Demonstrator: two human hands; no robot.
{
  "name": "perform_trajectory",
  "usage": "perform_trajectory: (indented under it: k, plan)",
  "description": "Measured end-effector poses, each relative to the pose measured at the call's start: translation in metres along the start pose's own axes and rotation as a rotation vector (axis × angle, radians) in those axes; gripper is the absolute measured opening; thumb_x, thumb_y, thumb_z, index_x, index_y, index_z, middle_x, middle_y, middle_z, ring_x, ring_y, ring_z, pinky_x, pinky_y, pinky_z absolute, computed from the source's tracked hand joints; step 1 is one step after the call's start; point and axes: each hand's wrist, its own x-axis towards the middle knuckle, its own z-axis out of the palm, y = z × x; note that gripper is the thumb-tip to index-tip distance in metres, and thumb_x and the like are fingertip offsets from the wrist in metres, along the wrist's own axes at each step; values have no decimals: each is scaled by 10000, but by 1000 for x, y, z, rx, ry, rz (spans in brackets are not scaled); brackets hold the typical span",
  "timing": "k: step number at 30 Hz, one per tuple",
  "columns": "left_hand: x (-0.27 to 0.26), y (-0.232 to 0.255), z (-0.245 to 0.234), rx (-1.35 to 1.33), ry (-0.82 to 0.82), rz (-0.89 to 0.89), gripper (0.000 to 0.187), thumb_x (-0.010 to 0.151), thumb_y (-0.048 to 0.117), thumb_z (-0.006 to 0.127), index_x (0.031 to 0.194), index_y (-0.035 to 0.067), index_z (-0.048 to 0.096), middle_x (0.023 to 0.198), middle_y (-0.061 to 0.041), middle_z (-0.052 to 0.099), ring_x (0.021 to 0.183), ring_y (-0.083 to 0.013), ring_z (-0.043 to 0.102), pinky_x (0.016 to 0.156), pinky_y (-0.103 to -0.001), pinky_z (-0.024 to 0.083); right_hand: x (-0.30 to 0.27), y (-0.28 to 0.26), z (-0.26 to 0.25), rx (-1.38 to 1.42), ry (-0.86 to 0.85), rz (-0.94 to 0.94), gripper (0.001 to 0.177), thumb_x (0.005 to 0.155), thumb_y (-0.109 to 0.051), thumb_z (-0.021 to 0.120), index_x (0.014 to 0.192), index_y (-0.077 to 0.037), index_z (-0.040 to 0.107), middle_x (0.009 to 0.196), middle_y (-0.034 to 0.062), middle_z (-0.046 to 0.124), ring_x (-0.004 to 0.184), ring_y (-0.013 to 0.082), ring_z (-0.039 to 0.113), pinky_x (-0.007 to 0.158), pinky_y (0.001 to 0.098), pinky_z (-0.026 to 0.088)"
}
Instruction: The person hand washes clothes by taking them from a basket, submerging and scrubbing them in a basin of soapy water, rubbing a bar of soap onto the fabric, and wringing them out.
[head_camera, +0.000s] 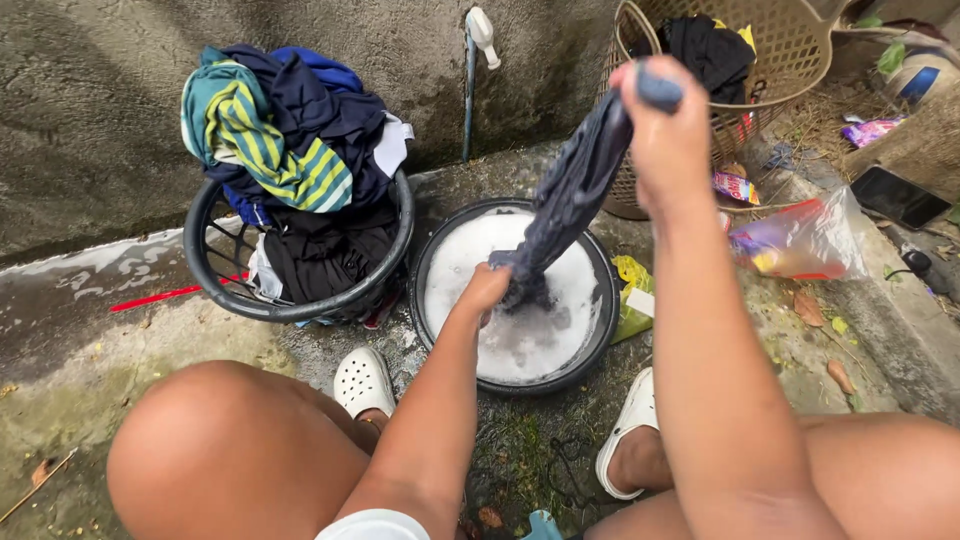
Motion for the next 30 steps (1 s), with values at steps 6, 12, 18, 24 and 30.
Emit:
perform_trajectory:
  k: [6, 12, 18, 24, 30]
  plan:
    - [9, 21, -4, -723, -517, -118, 237, 1007, 225, 569, 1128, 23, 545, 974, -147, 708, 853, -286, 684, 755, -426, 580, -102, 249, -22, -299, -18, 567, 192, 906, -13, 627, 1061, -62, 730, 983, 37, 734, 882, 118, 647, 810, 275, 502]
    - [27, 7, -8, -1327, -558, 195, 227, 974, -12, 546, 1195, 18, 504, 1006, -102, 629, 1048, -275, 666, 1059, -471, 559, -230, 321, -3, -158, -142, 1092, 801, 835, 23, 582, 1542, -77, 220, 1217, 240, 584, 931, 304, 657, 736, 396, 564]
    - [84, -77, -5, -1184, -442, 185, 791, 963, -186, 525, 1656, 118, 295, 1043, -89, 459, 1017, -231, 479, 1167, -520, 451, -327, 439, 7, -227, -420, 1024, 427, 911, -192, 579, 1267, -4, 723, 1329, 228, 698, 1215, 316, 690, 1029, 413, 522]
    - [94, -112, -15, -225, -39, 11, 854, 814, -29, 576, 1576, 23, 192, 1513, -221, 522, 1359, -341, 513, 1135, -429, 410, -237, 298, 25, -795, -973, 768, 680, 824, -277, 771, 1448, -183, 516, 1518, 126, 440, 1396, 316, 419, 1140, 458, 332]
    - [7, -107, -2, 686, 62, 23, 1208, 754, 255, 882, 1552, 0, 12, 1612, -281, 21, 1506, -431, 100, 1235, -481, 161, -269, 279, 21, -978, -997, 990, 469, 950, -395, 675, 1349, -160, 601, 1359, 124, 622, 1299, 302, 559, 1166, 483, 371]
